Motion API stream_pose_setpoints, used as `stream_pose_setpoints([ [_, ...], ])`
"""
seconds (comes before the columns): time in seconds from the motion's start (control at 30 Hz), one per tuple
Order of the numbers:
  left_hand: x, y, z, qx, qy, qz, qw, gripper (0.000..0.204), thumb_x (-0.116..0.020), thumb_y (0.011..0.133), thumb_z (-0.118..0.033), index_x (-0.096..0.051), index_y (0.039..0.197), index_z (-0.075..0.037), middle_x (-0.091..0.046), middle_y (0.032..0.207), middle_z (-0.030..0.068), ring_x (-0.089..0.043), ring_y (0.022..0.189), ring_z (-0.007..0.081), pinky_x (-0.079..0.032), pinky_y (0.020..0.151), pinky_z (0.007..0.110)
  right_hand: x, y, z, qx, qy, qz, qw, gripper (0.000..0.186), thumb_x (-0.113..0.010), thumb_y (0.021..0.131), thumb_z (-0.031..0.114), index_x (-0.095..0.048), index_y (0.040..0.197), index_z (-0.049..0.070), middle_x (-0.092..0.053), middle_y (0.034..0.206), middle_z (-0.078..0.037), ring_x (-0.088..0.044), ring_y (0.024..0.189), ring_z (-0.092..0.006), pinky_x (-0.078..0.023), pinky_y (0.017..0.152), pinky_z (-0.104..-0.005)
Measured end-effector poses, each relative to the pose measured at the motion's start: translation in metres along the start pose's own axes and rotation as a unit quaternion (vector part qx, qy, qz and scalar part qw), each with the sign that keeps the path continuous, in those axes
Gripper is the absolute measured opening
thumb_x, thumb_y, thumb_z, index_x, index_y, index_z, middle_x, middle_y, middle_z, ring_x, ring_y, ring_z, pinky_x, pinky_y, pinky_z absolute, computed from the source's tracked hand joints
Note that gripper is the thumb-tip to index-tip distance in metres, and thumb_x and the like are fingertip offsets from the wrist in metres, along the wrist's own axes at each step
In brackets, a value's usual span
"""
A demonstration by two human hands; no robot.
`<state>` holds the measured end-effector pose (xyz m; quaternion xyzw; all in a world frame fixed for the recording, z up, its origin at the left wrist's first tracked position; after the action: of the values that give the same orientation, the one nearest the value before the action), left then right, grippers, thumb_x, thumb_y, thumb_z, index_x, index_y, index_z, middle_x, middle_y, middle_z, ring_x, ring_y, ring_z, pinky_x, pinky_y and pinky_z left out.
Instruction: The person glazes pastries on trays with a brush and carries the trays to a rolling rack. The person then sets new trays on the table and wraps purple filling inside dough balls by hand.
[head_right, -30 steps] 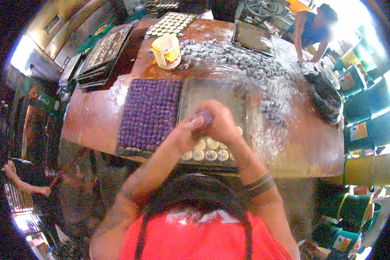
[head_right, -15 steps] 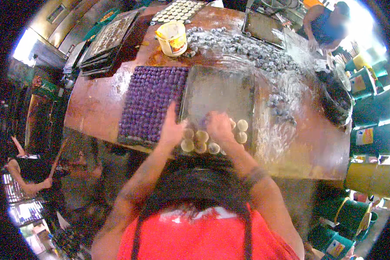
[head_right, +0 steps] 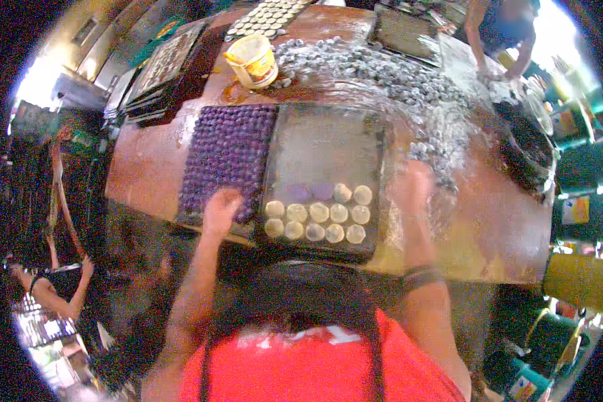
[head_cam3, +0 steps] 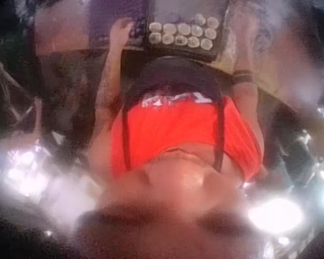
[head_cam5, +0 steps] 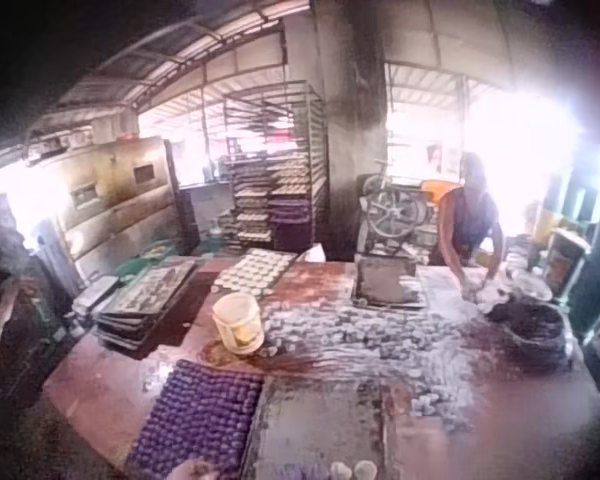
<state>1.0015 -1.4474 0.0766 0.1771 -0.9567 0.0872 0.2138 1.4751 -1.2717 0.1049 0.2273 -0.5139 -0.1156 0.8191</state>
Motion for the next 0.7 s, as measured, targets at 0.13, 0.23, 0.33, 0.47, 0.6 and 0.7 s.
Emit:
stream_pose_setpoints([
  [0.13, 0.003, -0.005, -0.010, -0.075, 0.124, -0.085, 0.986, 0.009, -0.066, 0.084, -0.006, -0.067, 0.091, -0.001, -0.068, 0.080, 0.0107, -0.066, 0.074, 0.0213, -0.052, 0.070, 0.034, 0.022, -0.029, -0.102, -0.053, -0.094, 0.037, 0.993, 0.031, -0.070, 0.077, 0.016, -0.066, 0.105, 0.003, -0.065, 0.100, -0.020, -0.060, 0.100, -0.0394, -0.048, 0.085, -0.0498],
  [0.23, -0.035, 0.016, -0.023, -0.185, 0.245, -0.057, 0.950, 0.009, -0.068, 0.079, -0.008, -0.067, 0.087, -0.004, -0.066, 0.086, 0.0133, -0.063, 0.085, 0.0341, -0.052, 0.076, 0.043, 0.025, -0.047, -0.152, -0.154, -0.023, 0.020, 0.988, 0.033, -0.071, 0.077, 0.015, -0.065, 0.107, 0.002, -0.066, 0.099, -0.015, -0.061, 0.099, -0.0335, -0.049, 0.082, -0.0457],
  [0.33, -0.038, 0.024, -0.036, -0.246, 0.312, -0.060, 0.916, 0.009, -0.067, 0.076, -0.006, -0.068, 0.085, -0.006, -0.065, 0.090, 0.0114, -0.061, 0.090, 0.0328, -0.051, 0.080, 0.043, 0.032, -0.068, -0.153, -0.277, 0.271, -0.022, 0.922, 0.027, -0.062, 0.085, 0.011, -0.065, 0.110, 0.000, -0.066, 0.091, -0.009, -0.062, 0.078, -0.0213, -0.050, 0.073, -0.0316],
  [0.47, -0.033, 0.037, -0.025, -0.331, 0.362, -0.023, 0.871, 0.016, -0.065, 0.070, -0.002, -0.068, 0.084, -0.007, -0.063, 0.090, 0.0098, -0.060, 0.089, 0.0327, -0.050, 0.079, 0.044, 0.015, -0.098, -0.104, -0.360, 0.614, -0.078, 0.698, 0.027, -0.064, 0.088, 0.010, -0.063, 0.114, 0.003, -0.066, 0.096, -0.007, -0.061, 0.080, -0.0157, -0.051, 0.070, -0.0287],
  [0.6, -0.025, 0.032, -0.054, -0.057, 0.075, -0.040, 0.995, 0.017, -0.063, 0.077, -0.002, -0.071, 0.092, -0.005, -0.068, 0.090, 0.0081, -0.065, 0.082, 0.0234, -0.052, 0.077, 0.035, -0.001, -0.091, 0.053, -0.353, 0.766, 0.124, 0.523, 0.033, -0.063, 0.088, 0.003, -0.062, 0.121, 0.000, -0.066, 0.104, -0.006, -0.062, 0.090, -0.0165, -0.053, 0.074, -0.0288],
  [0.7, -0.065, 0.034, -0.053, 0.050, -0.353, 0.056, 0.933, 0.025, -0.063, 0.085, 0.000, -0.064, 0.110, 0.003, -0.070, 0.097, 0.0097, -0.066, 0.083, 0.0191, -0.054, 0.077, 0.030, 0.001, -0.059, 0.153, -0.225, 0.628, 0.195, 0.719, 0.034, -0.064, 0.085, -0.003, -0.064, 0.119, 0.000, -0.066, 0.105, -0.007, -0.063, 0.093, -0.0163, -0.054, 0.082, -0.0300],
])
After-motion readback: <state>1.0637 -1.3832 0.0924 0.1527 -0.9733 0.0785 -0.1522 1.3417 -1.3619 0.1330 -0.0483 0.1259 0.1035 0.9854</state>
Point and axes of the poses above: each hand's wrist, its own y-axis towards the middle knuckle, its own x-axis out of the back of the hand, z = x × y, the point moved 7 cm from there along y, towards the middle knuckle
